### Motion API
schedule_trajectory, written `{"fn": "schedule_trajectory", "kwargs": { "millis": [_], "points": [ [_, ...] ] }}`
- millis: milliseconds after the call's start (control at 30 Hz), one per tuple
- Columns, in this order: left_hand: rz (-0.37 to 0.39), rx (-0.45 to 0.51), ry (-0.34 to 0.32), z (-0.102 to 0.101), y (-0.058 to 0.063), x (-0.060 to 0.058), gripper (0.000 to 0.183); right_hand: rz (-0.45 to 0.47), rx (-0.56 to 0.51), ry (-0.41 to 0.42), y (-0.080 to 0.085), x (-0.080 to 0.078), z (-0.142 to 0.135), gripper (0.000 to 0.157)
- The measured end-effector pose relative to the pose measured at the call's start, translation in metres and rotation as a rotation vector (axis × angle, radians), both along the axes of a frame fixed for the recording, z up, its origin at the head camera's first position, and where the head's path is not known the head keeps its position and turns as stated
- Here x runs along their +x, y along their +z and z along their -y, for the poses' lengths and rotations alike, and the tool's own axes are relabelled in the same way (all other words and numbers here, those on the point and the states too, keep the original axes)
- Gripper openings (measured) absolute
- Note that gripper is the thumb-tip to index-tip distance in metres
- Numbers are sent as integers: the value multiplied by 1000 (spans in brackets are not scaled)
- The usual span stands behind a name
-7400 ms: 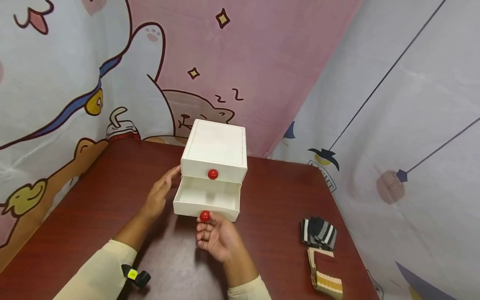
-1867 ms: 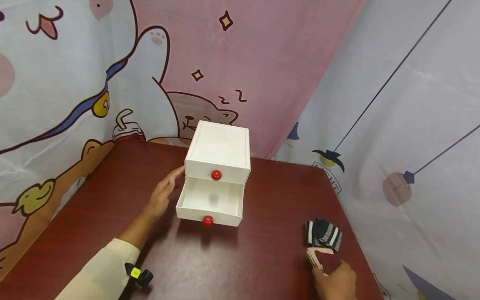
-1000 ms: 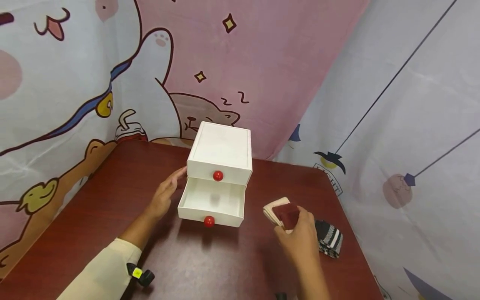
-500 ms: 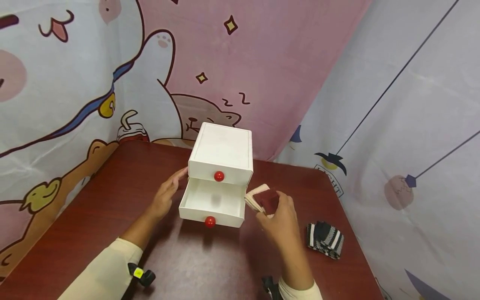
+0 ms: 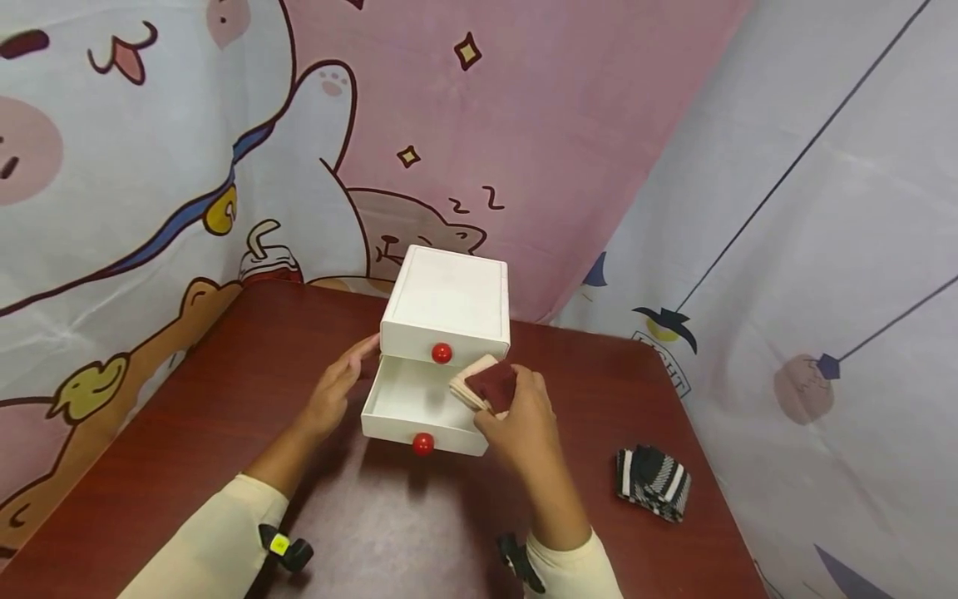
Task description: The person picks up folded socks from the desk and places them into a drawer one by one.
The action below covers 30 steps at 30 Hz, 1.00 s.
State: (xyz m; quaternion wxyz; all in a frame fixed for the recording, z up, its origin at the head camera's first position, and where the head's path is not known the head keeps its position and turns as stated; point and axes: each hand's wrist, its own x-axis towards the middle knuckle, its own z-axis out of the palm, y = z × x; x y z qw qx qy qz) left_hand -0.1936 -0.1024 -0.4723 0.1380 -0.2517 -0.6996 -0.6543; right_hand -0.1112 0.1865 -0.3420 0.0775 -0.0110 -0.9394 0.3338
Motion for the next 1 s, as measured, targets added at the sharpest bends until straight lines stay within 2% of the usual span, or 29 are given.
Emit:
{"fn": "schedule_trajectory", "kwargs": {
  "millis": [367,667,867,1000],
  "points": [
    [-17,6,-17,-2,-2,-1,49,20,-44,72,-5,-11,24,83],
    [-8,11,-27,-2,-1,0,49,23,-116,78,-16,-17,25,79],
    [-23,13,-18,-2,-2,-1,48,26,-75,70,-14,-17,17,74],
    [-15,12,-4,0,-2,-1,48,68,-46,104,-11,-23,16,71]
  ]
}}
